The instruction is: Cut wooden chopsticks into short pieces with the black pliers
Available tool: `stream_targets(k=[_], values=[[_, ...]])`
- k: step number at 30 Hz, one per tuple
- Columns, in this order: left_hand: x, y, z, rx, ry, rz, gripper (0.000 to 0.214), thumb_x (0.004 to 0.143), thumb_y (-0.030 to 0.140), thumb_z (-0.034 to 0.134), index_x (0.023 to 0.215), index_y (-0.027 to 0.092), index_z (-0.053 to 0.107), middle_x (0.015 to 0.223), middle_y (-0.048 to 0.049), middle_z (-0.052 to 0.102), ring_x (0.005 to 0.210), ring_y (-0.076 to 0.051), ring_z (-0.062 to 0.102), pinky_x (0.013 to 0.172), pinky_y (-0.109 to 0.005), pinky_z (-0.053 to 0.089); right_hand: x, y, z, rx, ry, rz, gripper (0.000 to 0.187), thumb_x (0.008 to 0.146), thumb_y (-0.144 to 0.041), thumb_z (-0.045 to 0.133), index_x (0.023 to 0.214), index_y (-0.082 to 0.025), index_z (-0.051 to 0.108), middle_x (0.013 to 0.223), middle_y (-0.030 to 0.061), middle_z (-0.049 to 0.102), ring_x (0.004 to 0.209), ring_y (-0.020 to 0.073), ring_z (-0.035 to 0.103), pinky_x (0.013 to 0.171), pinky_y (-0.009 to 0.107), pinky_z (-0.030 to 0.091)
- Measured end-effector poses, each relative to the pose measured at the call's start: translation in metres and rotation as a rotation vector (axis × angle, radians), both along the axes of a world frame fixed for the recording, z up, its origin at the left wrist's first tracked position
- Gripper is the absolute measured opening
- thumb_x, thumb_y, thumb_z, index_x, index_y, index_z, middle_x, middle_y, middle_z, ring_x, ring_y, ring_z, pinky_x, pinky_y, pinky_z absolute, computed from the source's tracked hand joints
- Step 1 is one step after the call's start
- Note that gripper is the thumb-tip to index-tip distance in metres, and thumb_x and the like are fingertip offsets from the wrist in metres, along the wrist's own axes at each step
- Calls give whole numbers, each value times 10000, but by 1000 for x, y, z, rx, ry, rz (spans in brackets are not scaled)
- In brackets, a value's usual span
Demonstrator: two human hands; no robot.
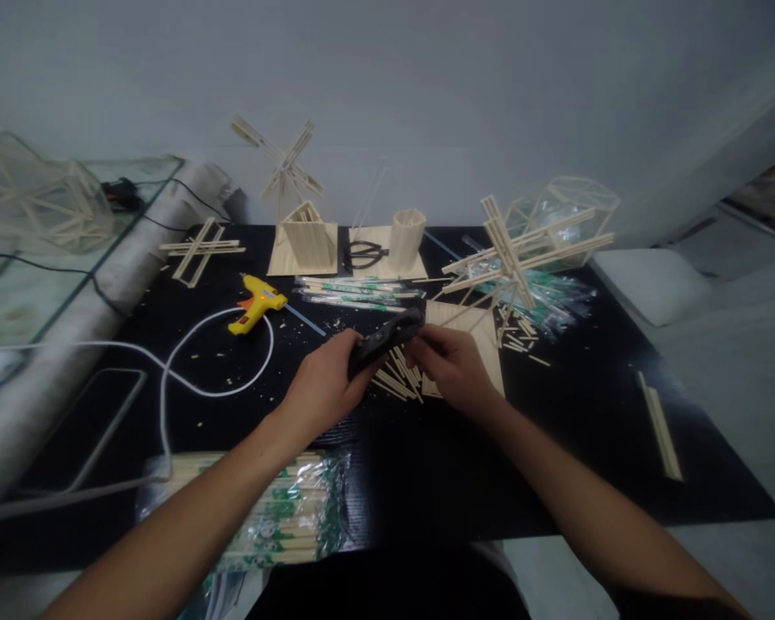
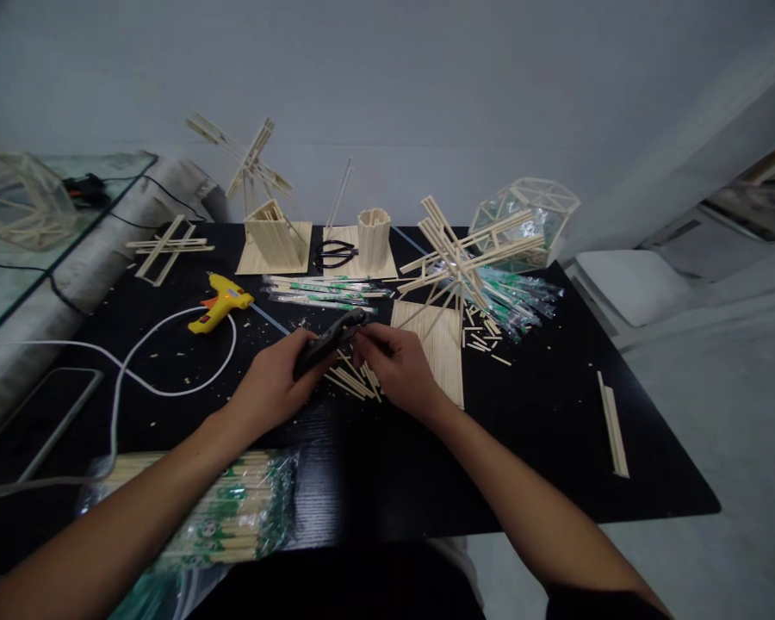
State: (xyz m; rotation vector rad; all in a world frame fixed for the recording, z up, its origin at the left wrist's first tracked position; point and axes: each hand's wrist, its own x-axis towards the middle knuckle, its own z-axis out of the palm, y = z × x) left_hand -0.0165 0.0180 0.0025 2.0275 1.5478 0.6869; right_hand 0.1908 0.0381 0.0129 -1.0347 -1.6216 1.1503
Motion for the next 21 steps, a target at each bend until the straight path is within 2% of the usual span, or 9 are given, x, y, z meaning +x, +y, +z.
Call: stream_targets(k=[5, 14, 21], values=[[-1, 1, -1, 8, 13, 1, 264, 961, 482, 539, 979, 225, 599, 836, -50, 681, 733, -215, 630, 676, -338, 434, 0, -1, 1, 13, -16, 7, 381, 961, -409, 606, 645, -195, 610, 550, -33, 472, 521, 105, 403, 499, 248, 314], [1, 1, 3, -8, 28, -1, 248, 965, 467, 535, 978, 225, 587, 855, -48, 673, 776, -227, 632, 695, -348, 430, 0, -1, 1, 19, -22, -7, 362, 952, -385, 616, 648, -187, 616, 546, -35, 478, 541, 113, 437, 523, 251, 329], [2, 1, 3, -30, 83, 24, 282, 952, 496, 538, 857, 231, 518, 730, -29, 626, 656, -215, 607, 611, -327, 382, 0, -2, 1, 28, -37, -20, 353, 951, -345, 620, 640, -180, 619, 548, -42, 488, 518, 98, 406, 520, 248, 321]])
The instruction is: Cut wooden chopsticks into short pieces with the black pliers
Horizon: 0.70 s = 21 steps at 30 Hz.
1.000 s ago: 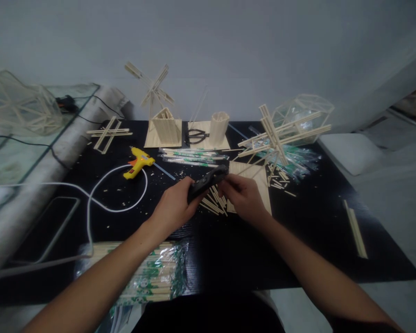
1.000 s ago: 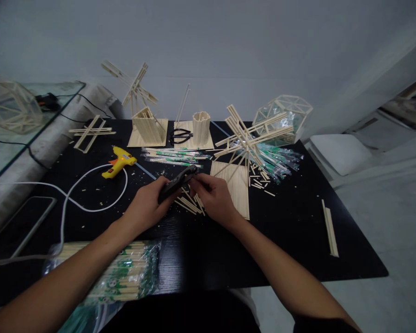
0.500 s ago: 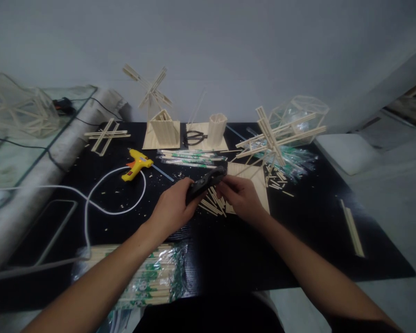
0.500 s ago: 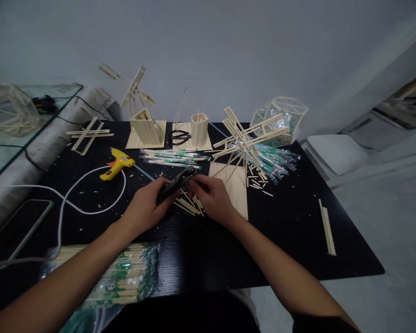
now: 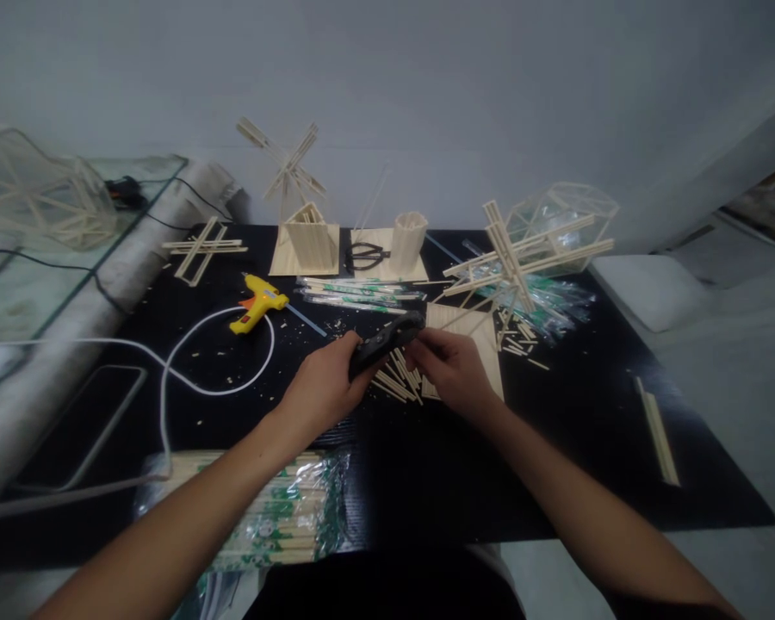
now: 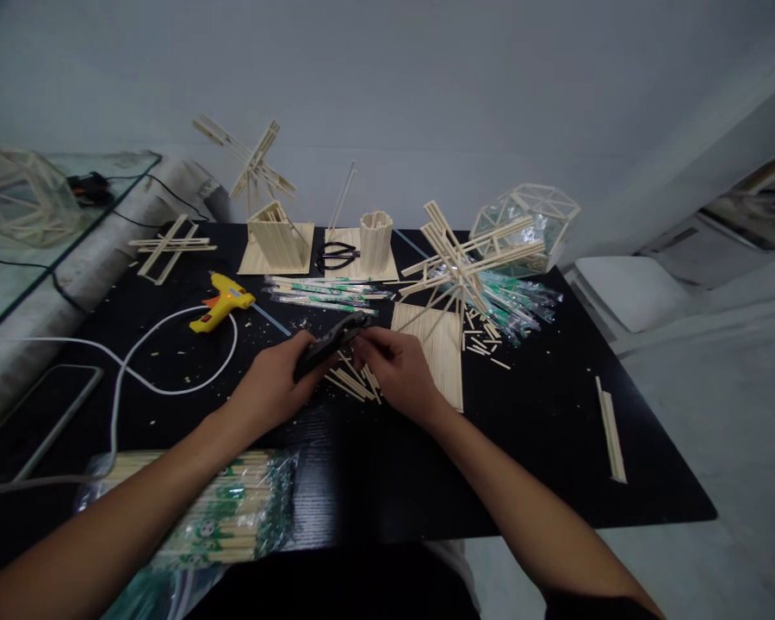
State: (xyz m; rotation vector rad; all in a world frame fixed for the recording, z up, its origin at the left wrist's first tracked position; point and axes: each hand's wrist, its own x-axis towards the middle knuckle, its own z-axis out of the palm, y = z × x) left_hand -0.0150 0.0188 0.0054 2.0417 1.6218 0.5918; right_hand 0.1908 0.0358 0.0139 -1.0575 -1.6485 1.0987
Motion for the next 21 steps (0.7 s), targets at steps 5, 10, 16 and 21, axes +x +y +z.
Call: stream_targets(k=[5, 10, 16, 21], values=[[1, 0, -2, -22, 145, 11, 188, 963, 404, 523, 899, 228, 506, 762, -46, 666, 700, -246, 672, 608, -322, 383, -2, -1, -1, -26, -8, -31, 388, 953, -365, 615, 616, -172, 609, 524, -47, 460, 495, 91, 378, 509, 243, 311], [1, 0, -1, -91, 262, 21, 63, 924, 269, 513, 961, 218, 512, 816, -76, 709, 755, -279, 712, 615, -327, 404, -3, -1, -1, -40, -15, -42, 385, 948, -362, 620, 614, -172, 614, 520, -42, 472, 498, 95, 393, 514, 246, 321], [3, -1, 1, -118, 309, 21, 96, 923, 267, 503, 997, 208, 521, 847, -99, 726, 791, -309, 725, 645, -350, 443, -3, 0, -3, -35, -7, -41, 373, 945, -359, 609, 622, -174, 620, 536, -33, 498, 502, 94, 396, 502, 245, 312], [4, -1, 4, -146, 337, 25, 110, 938, 281, 498, 999, 197, 534, 856, -118, 733, 806, -323, 730, 660, -367, 470, -3, 0, -4, -46, -22, -49, 407, 938, -394, 619, 597, -173, 609, 510, -38, 457, 504, 98, 396, 500, 247, 307]])
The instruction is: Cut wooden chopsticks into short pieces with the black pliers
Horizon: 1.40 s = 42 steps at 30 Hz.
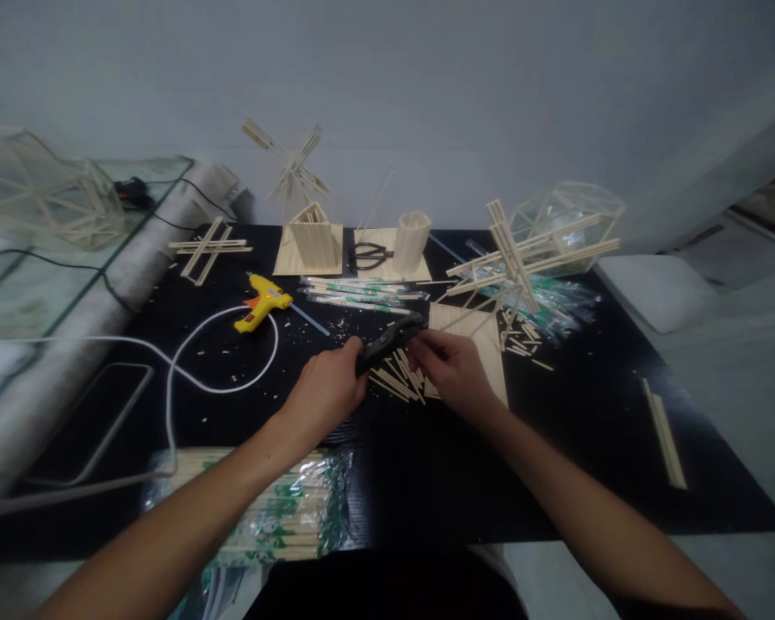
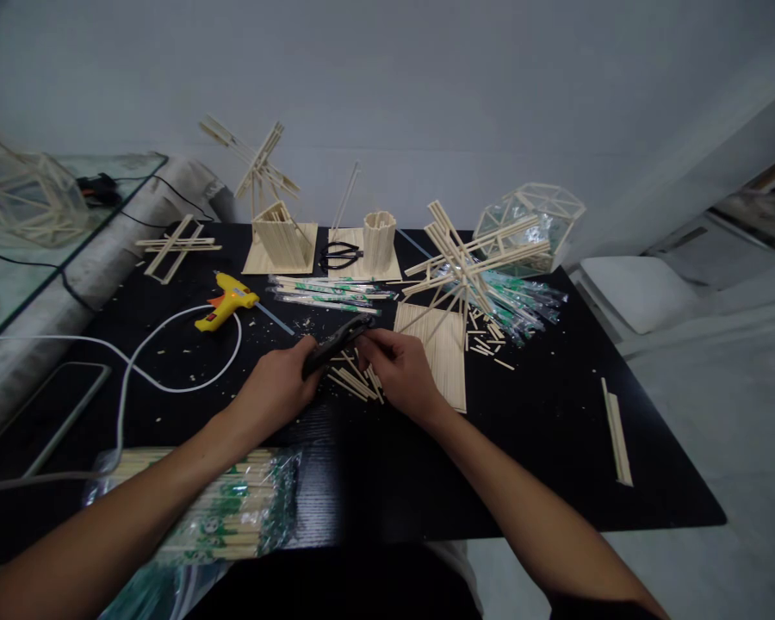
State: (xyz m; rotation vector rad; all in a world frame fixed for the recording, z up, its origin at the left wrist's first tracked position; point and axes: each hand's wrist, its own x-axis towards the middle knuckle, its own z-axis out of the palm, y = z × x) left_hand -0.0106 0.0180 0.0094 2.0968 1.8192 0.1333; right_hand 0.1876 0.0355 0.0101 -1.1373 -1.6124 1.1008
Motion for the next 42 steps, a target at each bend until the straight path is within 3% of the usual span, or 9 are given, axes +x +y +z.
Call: stream_targets(k=[25, 42], values=[[2, -2, 1, 3, 74, -8, 120, 950, 277, 483, 1017, 193, 537, 870, -123, 744, 823, -328, 740, 694, -381, 500, 2, 1, 0, 3, -26, 19, 386, 948, -353, 598, 605, -176, 599, 537, -43, 467, 505, 97, 378, 531, 253, 320], [1, -1, 0, 4, 60, -6, 147, 941, 288, 495, 1023, 185, 560, 864, -138, 740, 824, -337, 734, 703, -390, 495, 2, 2, -1, -20, -20, 21, 409, 944, -429, 607, 622, -177, 608, 524, -41, 456, 494, 100, 355, 504, 255, 299]])
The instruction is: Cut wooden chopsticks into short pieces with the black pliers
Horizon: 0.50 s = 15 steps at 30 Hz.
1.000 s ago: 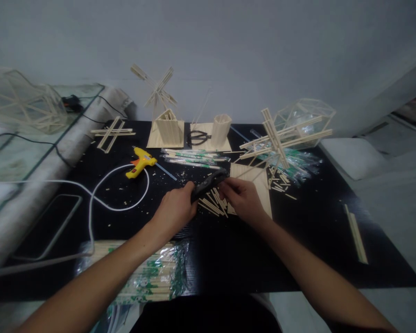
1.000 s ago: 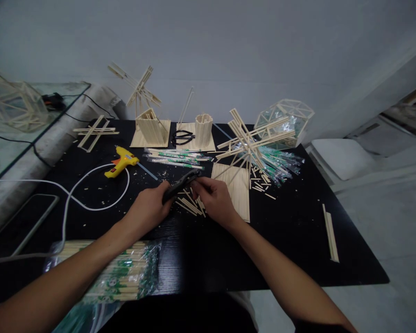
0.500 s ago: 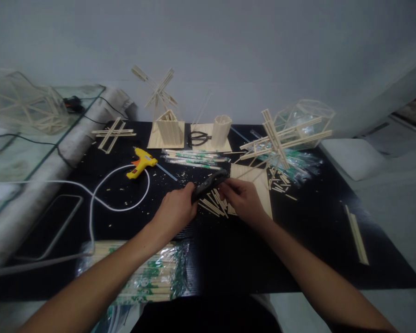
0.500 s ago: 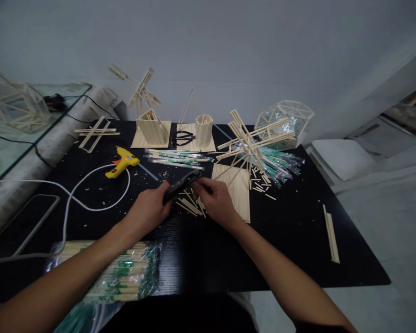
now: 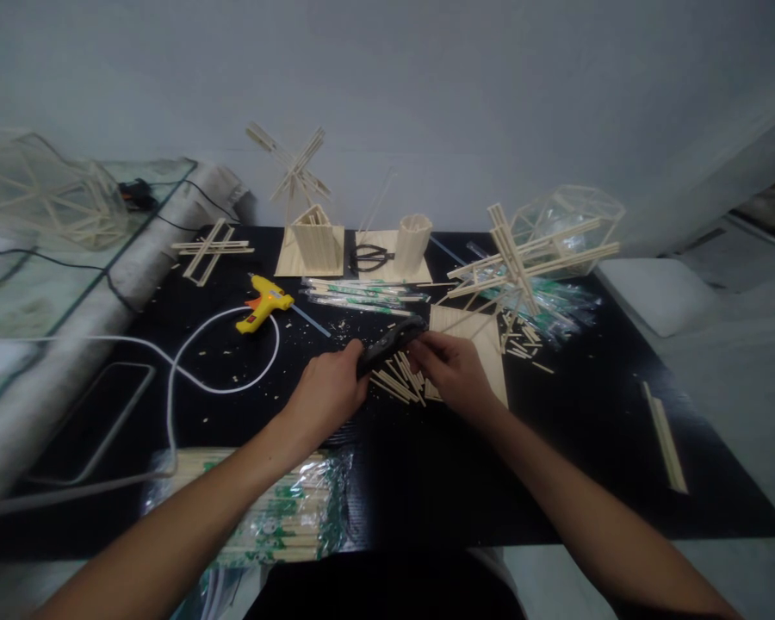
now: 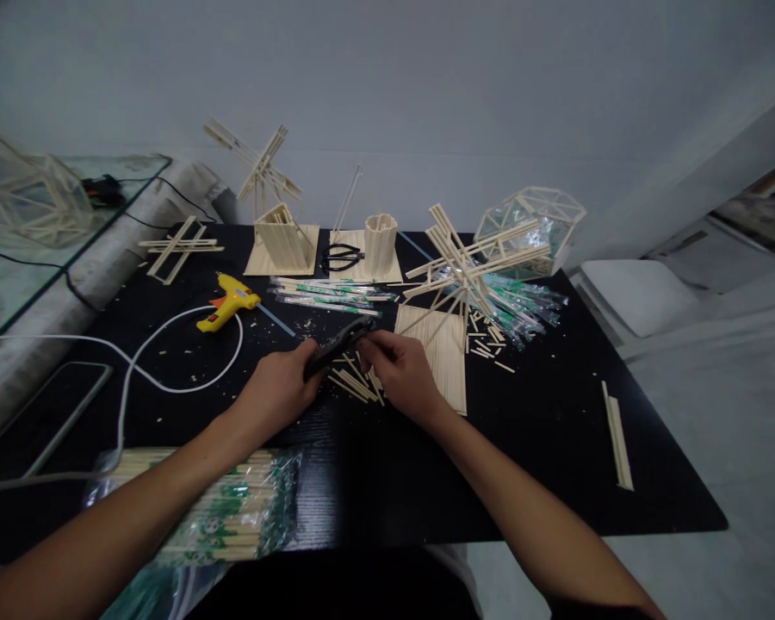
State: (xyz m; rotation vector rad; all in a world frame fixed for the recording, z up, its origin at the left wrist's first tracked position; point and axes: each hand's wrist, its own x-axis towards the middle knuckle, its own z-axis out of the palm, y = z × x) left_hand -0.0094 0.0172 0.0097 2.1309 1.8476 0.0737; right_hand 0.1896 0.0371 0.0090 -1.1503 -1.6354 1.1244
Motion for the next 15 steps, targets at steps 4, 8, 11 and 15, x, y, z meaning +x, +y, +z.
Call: stream_targets(k=[4, 8, 11, 15], values=[[0, -1, 0, 2, -2, 1, 154, 954, 297, 476, 1021, 185, 560, 849, -139, 738, 809, -339, 733, 697, -394, 492, 1, 0, 0, 2, -6, 2, 401, 943, -418, 607, 625, -175, 607, 540, -35, 481, 498, 100, 362, 509, 255, 302], [1, 0, 1, -2, -3, -2, 150, 953, 293, 476, 1020, 186, 557, 850, -145, 742, 810, -343, 734, 691, -390, 488, 1, 0, 0, 12, -10, -2, 406, 945, -416, 610, 620, -173, 609, 533, -41, 470, 502, 99, 365, 518, 257, 302], [1, 0, 0, -2, 1, -4, 140, 952, 298, 483, 1013, 190, 549, 852, -139, 744, 813, -338, 738, 688, -380, 487, 0, 0, -1, 8, -10, -3, 420, 944, -435, 612, 614, -174, 604, 534, -39, 469, 506, 100, 367, 514, 257, 298], [1, -1, 0, -6, -5, -6, 128, 953, 290, 490, 1008, 188, 545, 859, -138, 744, 824, -339, 740, 689, -377, 489, 0, -1, 0, 10, -2, 0, 423, 944, -437, 616, 610, -177, 597, 541, -36, 474, 508, 101, 368, 509, 255, 295]])
